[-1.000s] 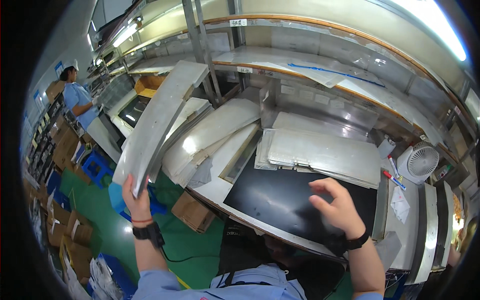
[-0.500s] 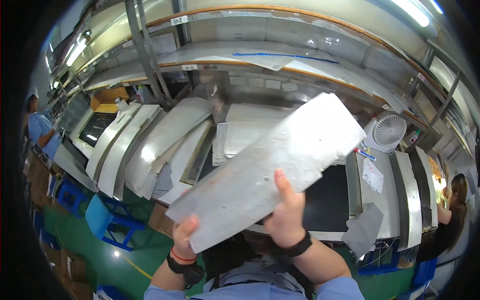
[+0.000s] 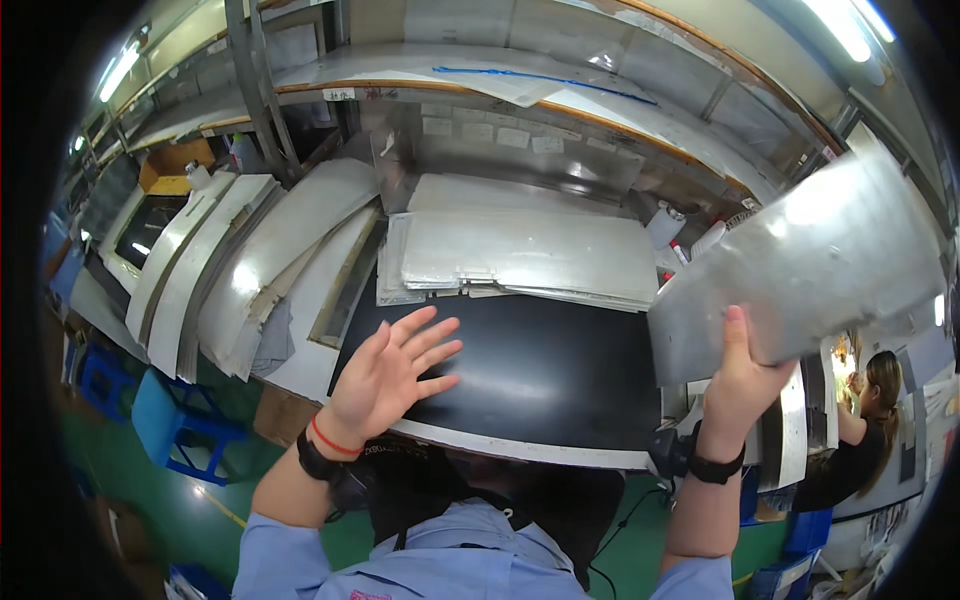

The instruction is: The recorder is inspecting, sorting, and stacking translucent plastic sheets, possibly keyboard membranes, at a factory workstation.

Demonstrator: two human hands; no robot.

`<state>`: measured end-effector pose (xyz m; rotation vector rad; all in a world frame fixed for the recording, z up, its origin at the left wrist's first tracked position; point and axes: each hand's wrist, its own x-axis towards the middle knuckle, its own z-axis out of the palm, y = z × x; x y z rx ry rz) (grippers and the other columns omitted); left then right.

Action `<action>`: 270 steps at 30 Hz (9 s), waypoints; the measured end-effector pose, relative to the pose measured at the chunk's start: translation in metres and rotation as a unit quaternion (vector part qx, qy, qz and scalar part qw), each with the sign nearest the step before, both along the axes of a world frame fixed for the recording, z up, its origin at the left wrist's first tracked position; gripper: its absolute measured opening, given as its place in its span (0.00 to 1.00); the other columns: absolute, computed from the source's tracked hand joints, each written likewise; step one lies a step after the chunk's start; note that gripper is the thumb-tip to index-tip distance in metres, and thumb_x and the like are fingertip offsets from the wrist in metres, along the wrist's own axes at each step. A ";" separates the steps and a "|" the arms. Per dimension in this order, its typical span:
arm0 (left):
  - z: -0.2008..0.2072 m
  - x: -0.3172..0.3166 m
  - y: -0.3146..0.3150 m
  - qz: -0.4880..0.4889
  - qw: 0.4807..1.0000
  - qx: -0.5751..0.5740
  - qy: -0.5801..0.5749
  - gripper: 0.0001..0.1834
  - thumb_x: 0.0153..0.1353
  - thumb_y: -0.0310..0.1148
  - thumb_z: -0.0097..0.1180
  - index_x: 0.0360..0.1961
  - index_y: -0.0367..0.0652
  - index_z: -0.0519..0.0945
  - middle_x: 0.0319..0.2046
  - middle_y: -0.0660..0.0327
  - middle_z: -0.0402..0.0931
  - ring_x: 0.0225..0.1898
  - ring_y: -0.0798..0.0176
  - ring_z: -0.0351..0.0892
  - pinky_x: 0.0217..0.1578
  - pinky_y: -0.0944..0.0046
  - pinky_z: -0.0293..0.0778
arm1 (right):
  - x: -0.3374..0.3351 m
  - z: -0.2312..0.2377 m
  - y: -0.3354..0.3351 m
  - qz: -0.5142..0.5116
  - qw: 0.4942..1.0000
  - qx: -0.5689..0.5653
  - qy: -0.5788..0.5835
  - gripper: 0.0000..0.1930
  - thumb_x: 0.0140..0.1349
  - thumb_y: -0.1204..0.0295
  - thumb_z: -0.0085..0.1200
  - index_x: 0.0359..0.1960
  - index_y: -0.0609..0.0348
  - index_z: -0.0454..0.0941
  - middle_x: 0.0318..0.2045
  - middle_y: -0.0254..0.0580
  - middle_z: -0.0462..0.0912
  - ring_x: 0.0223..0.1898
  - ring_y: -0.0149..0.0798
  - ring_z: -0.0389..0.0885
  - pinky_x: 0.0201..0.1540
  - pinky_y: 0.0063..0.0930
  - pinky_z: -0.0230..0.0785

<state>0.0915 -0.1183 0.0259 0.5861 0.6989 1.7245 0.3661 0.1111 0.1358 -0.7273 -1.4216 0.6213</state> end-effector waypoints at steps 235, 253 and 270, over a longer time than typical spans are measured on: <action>-0.069 -0.240 -0.265 0.605 0.659 -0.278 0.349 0.17 0.74 0.38 0.56 0.54 0.35 0.78 0.46 0.59 0.81 0.44 0.69 0.79 0.44 0.69 0.73 | -0.042 -0.108 0.087 0.268 0.863 0.023 -0.427 0.19 0.54 0.61 0.69 0.41 0.62 0.80 0.41 0.48 0.81 0.49 0.53 0.77 0.54 0.43 0.65; 0.029 -0.078 0.119 -0.123 0.950 -0.050 0.281 0.30 0.74 0.36 0.52 0.72 0.35 0.62 0.70 0.46 0.66 0.68 0.55 0.70 0.67 0.56 0.67 | -0.045 -0.093 0.091 0.296 0.867 0.002 -0.401 0.19 0.50 0.66 0.73 0.38 0.66 0.79 0.35 0.48 0.81 0.40 0.49 0.79 0.46 0.36 0.70; 0.000 -0.072 0.127 -0.070 0.973 -0.121 0.182 0.27 0.76 0.34 0.48 0.71 0.30 0.62 0.62 0.50 0.75 0.61 0.58 0.78 0.64 0.59 0.73 | -0.043 -0.098 0.101 0.296 0.850 -0.042 -0.433 0.21 0.54 0.72 0.68 0.49 0.66 0.81 0.42 0.52 0.83 0.44 0.51 0.81 0.52 0.36 0.72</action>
